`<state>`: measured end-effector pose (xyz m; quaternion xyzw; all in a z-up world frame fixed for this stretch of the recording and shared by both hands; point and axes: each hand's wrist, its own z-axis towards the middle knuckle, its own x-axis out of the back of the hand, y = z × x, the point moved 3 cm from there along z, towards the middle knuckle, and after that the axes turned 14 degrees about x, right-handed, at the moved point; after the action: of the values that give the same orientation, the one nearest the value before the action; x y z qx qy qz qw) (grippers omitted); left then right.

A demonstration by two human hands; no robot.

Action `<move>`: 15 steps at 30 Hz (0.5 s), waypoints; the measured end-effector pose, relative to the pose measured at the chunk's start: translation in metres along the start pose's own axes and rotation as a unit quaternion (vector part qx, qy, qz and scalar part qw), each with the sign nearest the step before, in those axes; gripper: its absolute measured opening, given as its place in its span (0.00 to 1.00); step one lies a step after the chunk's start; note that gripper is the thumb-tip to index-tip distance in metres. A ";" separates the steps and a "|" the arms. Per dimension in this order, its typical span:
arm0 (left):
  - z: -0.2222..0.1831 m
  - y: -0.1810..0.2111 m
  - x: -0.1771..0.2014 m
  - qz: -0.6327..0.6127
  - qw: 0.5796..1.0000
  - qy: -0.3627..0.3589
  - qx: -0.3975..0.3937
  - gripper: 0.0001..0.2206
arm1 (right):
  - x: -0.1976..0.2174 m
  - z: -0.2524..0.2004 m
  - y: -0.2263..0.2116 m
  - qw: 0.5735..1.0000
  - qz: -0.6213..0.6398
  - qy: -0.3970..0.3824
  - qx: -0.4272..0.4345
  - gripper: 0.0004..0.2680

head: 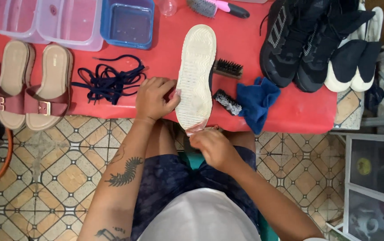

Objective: Cleaning the white soles of a sneaker with a brush and then applying polish to the upper of a blue leather shoe.

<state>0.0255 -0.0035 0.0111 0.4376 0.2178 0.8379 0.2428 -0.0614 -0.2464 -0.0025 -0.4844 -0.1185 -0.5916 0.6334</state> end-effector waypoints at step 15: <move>-0.002 -0.004 -0.003 0.018 1.000 -0.007 -0.007 0.11 | 0.008 0.020 -0.011 0.988 -0.148 0.024 0.044 0.13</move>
<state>0.0260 -0.0025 0.0056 0.4459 0.2021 0.8405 0.2320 -0.0602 -0.2349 0.0183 -0.4194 -0.1996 -0.6844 0.5621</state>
